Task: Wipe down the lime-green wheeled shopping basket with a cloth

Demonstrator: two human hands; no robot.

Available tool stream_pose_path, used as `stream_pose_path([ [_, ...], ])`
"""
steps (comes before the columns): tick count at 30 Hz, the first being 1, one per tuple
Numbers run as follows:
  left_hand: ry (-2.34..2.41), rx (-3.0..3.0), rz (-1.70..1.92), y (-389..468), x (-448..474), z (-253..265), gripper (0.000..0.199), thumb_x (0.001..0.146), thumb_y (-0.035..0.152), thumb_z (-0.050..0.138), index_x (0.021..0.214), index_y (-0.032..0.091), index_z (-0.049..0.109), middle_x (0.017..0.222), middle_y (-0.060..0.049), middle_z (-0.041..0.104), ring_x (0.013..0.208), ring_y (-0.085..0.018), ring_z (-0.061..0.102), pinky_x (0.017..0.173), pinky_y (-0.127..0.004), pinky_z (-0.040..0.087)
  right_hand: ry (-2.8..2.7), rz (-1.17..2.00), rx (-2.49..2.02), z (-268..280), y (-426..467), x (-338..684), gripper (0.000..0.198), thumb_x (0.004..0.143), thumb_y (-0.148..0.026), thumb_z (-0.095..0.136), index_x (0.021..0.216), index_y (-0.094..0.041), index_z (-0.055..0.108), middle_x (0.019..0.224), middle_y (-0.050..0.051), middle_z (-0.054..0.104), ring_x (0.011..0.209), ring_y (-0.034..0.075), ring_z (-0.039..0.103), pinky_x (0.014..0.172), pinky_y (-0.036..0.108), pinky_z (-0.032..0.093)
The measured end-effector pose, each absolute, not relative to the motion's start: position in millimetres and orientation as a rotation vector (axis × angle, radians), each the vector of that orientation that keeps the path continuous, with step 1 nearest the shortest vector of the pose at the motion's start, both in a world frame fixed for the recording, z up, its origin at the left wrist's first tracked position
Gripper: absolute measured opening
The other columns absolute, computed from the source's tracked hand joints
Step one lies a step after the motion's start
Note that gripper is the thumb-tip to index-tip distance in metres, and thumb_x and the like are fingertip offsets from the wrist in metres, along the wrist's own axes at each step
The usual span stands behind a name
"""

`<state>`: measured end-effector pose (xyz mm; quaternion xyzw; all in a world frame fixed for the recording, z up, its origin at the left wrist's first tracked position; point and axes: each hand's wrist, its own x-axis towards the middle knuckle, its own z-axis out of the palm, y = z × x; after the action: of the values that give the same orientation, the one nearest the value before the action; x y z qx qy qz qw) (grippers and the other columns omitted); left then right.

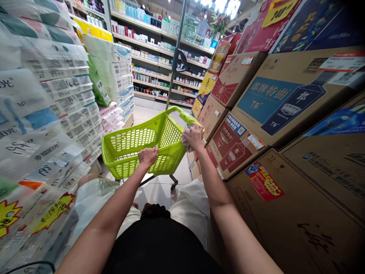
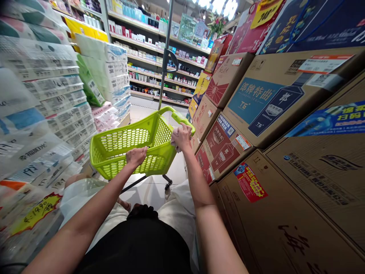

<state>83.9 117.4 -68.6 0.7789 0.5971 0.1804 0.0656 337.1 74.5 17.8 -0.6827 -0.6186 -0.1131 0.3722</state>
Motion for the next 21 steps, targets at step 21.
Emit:
stream_pose_path([
  [21, 1.976, 2.266, 0.928, 110, -7, -93, 0.048, 0.1, 0.042, 0.033, 0.102, 0.017, 0.074, 0.109, -0.015, 0.073, 0.106, -0.03, 0.06, 0.113, -0.052, 0.026, -1.681, -0.471, -1.739, -51, 77, 305, 0.046, 0.082, -0.025, 0.062, 0.125, -0.014, 0.049, 0.13, 0.019, 0.051, 0.126, 0.034, 0.041, 0.11, 0.056, 0.033],
])
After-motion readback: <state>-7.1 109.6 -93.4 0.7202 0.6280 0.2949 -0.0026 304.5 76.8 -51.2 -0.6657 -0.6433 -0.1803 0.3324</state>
